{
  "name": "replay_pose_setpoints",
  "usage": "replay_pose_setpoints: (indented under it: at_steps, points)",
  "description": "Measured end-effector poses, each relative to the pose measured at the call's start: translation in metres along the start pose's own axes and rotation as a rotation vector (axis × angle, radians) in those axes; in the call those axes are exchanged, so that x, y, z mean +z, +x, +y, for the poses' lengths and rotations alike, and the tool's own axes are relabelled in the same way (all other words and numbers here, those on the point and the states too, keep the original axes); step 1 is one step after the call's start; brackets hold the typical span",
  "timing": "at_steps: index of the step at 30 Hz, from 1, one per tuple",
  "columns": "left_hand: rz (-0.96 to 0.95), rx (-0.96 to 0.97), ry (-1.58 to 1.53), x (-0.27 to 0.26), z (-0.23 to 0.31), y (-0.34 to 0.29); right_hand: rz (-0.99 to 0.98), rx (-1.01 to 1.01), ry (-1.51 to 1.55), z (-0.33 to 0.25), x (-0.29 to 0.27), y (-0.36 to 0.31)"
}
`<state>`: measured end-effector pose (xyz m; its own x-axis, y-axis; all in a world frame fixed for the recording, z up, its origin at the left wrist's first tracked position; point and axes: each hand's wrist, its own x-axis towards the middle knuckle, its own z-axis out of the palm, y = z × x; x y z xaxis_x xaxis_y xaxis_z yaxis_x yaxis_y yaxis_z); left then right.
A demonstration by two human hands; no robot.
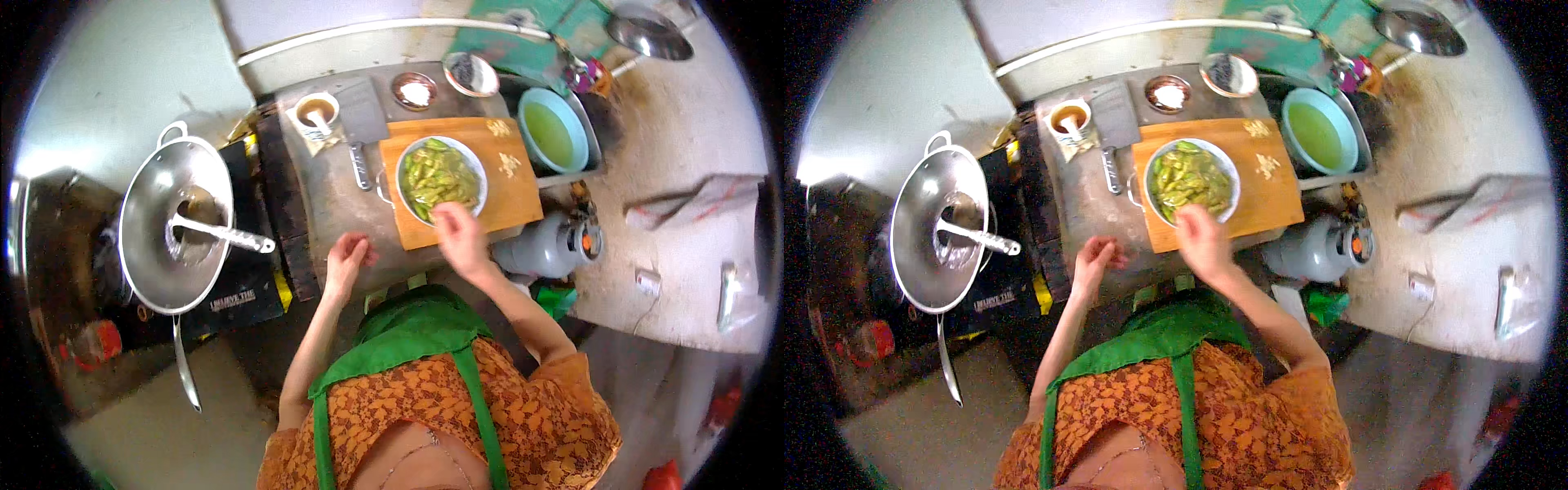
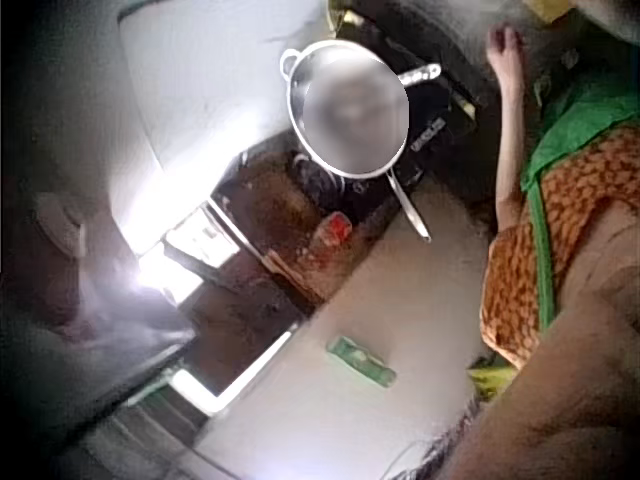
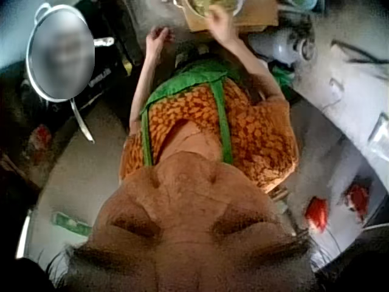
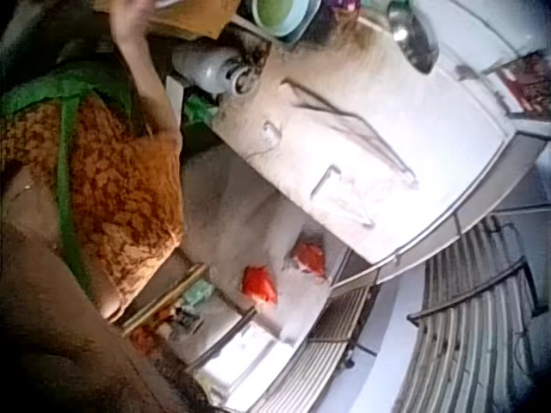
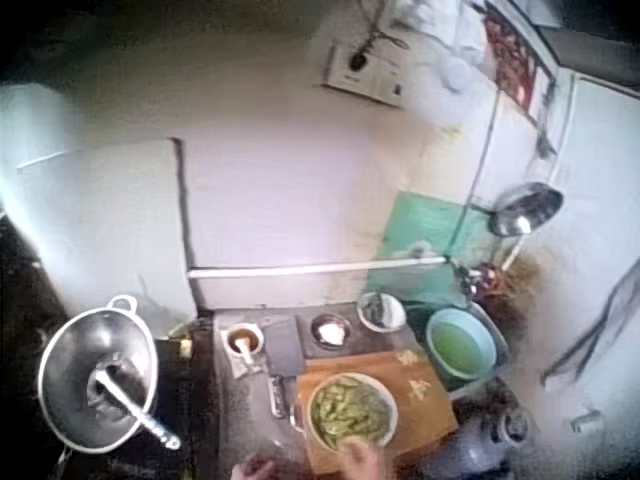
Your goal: The person stirs sliced vegetables in a wok with a spatula, transfers the cooked vegetables into a bowl, and then pours liquid from a container into the wok.
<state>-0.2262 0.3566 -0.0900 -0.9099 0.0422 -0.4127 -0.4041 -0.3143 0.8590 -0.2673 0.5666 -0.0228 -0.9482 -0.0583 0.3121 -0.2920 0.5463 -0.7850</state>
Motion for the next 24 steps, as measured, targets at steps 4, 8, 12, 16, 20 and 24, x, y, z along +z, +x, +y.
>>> replay_pose_setpoints:
  at_steps: [4, 8, 12, 16, 20, 24]
  points:
    - [-0.132, 0.066, 0.16, 0.037, 0.012, 0.06, 0.049, 0.677, 0.178, 0.074, -0.088, -0.008]
    - [-0.19, 0.014, 0.195, 0.059, 0.028, 0.088, -0.064, 0.691, 0.43, 0.092, -0.075, 0.028]
    - [-0.14, -0.047, 0.314, 0.07, 0.034, 0.099, -0.213, 0.305, 0.071, 0.147, -0.064, 0.042]
    - [-0.069, -0.01, 0.408, 0.074, 0.033, 0.089, -0.132, 0.334, 0.122, 0.14, -0.059, 0.027]
    - [-0.112, 0.092, 0.417, 0.119, 0.063, 0.038, 0.06, 0.309, 0.401, 0.1, -0.091, -0.013]
    - [-0.259, 0.153, 0.475, 0.172, 0.054, -0.001, 0.119, 0.541, 0.611, 0.064, -0.154, -0.077]
